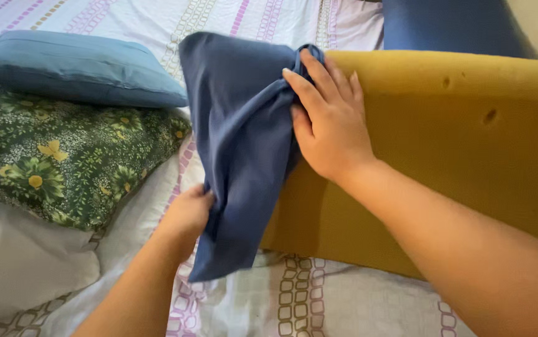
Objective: The person inserts a yellow foam pillow into a blue pillowcase on a bed. They align the corners, push the foam inside, and smooth the case. The person then places the finished pillow on the bed and begins handling a second foam pillow and pillowcase.
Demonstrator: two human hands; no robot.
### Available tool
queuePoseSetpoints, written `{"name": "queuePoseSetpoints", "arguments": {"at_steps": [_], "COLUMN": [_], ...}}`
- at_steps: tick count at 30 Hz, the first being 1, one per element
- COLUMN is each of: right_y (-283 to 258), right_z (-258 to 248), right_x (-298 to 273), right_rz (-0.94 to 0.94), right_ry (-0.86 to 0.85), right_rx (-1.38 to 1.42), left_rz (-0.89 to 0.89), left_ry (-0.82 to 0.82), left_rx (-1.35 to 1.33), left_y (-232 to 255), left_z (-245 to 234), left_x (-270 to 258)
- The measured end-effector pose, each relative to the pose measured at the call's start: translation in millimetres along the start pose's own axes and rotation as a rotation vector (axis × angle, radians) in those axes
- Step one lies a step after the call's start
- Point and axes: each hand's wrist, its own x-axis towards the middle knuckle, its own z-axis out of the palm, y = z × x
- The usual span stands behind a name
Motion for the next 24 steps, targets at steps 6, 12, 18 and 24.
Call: {"name": "queuePoseSetpoints", "arguments": {"at_steps": [6,12,18,24], "right_y": [12,9,3,-3], "right_z": [23,28,52,74], "right_x": [-79,-169,-175,-184], "right_rz": [0.245,0.796,2.018,2.433], "right_ry": [-0.413,-0.719,-0.985,0.035], "right_rx": [0.219,0.224,0.827,1.424], "left_rz": [-0.174,-0.395,-0.246,0.174], "left_ry": [0.131,0.124,0.046,0.054], "left_rx": [-0.182,-0.015,0.205,0.360], "left_y": [-13,-44,-31,-19], "left_z": [-14,-11,15,29], "left_x": [16,-9,-8,3]}}
